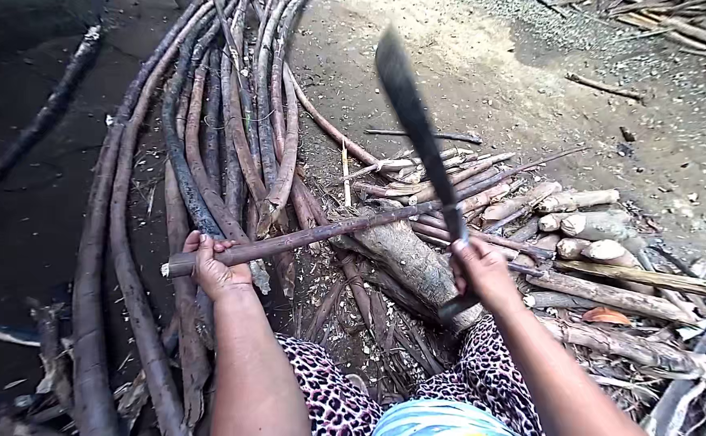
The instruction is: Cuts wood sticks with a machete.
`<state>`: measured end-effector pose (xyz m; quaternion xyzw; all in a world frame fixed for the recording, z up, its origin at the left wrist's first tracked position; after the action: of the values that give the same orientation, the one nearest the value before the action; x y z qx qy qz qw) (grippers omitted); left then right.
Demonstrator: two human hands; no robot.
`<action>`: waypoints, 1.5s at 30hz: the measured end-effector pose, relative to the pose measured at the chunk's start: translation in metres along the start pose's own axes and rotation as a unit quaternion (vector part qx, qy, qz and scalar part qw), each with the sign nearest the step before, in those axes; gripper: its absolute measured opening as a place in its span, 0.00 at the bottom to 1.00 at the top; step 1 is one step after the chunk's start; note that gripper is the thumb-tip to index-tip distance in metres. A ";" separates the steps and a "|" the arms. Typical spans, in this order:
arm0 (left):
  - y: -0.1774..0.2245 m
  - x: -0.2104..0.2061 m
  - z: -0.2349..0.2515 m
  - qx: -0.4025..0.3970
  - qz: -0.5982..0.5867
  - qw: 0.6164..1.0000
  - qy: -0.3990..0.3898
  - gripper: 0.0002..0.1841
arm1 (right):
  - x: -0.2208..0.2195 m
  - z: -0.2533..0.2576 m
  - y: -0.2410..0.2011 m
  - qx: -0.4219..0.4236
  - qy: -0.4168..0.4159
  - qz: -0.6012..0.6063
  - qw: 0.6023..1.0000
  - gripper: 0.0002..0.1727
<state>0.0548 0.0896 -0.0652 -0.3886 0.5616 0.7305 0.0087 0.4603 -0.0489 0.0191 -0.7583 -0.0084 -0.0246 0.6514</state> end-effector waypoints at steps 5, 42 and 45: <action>0.001 -0.001 -0.002 0.009 0.000 1.000 0.006 0.07 | 0.032 0.030 -0.100 0.382 0.086 0.055 0.919 0.19; -0.011 0.001 -0.015 0.101 -0.043 0.981 0.160 0.09 | -0.034 -0.009 0.059 -0.103 -0.056 -0.223 0.968 0.21; -0.013 0.001 -0.015 0.107 -0.034 0.981 0.161 0.07 | -0.037 0.000 -0.021 0.106 -0.017 -0.182 0.977 0.18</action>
<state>0.0682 0.0810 -0.0772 -0.5168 0.6172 0.5931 -0.0154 0.4226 -0.0453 0.0378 -0.6708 -0.1596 -0.1292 0.7126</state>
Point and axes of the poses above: each hand's wrist, its own z-axis towards the middle knuckle, its own x-axis out of the back of the hand, y = z × x, the point moved 2 cm from there along z, towards the middle knuckle, and after that the axes turned 12 degrees about -y, right-handed, at the moved point
